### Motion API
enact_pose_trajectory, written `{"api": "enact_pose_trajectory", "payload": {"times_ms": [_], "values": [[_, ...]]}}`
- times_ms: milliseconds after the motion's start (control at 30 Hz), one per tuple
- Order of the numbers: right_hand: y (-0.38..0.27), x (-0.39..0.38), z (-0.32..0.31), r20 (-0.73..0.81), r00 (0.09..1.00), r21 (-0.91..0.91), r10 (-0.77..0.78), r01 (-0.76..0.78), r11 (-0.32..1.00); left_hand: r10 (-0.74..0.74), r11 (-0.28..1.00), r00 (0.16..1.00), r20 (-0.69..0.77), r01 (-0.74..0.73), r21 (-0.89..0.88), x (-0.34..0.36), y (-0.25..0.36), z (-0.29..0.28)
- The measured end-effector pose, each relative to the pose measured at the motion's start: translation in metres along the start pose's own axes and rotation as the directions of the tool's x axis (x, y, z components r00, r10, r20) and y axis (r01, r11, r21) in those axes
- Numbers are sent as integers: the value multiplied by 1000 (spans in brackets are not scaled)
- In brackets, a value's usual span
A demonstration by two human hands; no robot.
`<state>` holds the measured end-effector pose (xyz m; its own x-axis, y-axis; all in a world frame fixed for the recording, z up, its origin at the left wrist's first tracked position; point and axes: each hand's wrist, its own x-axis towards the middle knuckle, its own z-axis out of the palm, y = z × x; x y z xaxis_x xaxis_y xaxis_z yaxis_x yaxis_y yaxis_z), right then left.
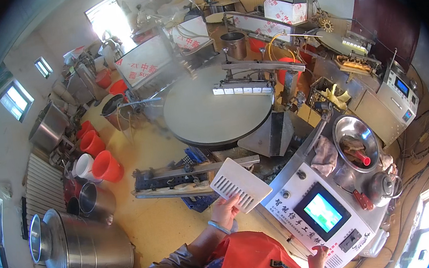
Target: The person operates a large rotating griddle to make thin dough sheets. They pour batter onto the hot surface, spread it with a spatula, and remove the cooked sheet with a slotted scraper, placing it into a basket. The person also stirs batter in a bucket and interacts with the machine's control panel.
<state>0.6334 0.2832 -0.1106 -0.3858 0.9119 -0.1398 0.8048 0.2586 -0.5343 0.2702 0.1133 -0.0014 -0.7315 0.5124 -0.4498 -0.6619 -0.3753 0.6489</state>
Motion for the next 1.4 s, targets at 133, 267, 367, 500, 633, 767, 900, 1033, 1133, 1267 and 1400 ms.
{"api": "enact_pose_trajectory", "payload": {"times_ms": [133, 267, 367, 500, 633, 767, 900, 1033, 1133, 1267, 1400], "values": [[15, 4, 8, -77, 997, 47, 1, 2, 999, 6, 1000, 1000, 12, -6, 10, -1, -1, 0], [27, 4, 15, -176, 974, -18, -140, 139, 990, 13, 1000, 1000, 10, -14, 12, -1, -3, -1], [27, 3, 15, -197, 970, -42, -142, 136, 990, 15, 1000, 999, 33, -16, 25, -1, -3, -4], [16, 2, 9, -153, 983, 29, -105, 111, 993, 21, 1000, 998, 66, -22, 11, -1, -2, -6], [4, 1, 2, -57, 998, 120, 7, 0, 993, 13, 1000, 999, 50, -14, 20, -3, -3, -7], [-2, 0, 1, -48, 998, 153, 35, -28, 988, 20, 999, 999, 50, -22, 28, -3, -5, -8], [0, -1, 4, -105, 994, 198, -37, 58, 979, 27, 1000, 999, 33, -27, 10, -3, -7, -9], [6, 0, 10, -144, 985, 180, -95, 121, 976, 19, 1000, 997, 72, -17, -24, -4, -5, -9], [7, 1, 15, -194, 974, 207, -117, 157, 966, 43, 999, 993, 107, -42, -14, -6, -2, -7], [1, 1, 16, -183, 981, 222, -57, 98, 970, 31, 999, 998, 48, -32, 7, -8, 1, -3], [-5, -2, 10, -151, 988, 205, -40, 71, 976, 21, 1000, 999, 46, -21, 14, -10, 2, 0]]}}
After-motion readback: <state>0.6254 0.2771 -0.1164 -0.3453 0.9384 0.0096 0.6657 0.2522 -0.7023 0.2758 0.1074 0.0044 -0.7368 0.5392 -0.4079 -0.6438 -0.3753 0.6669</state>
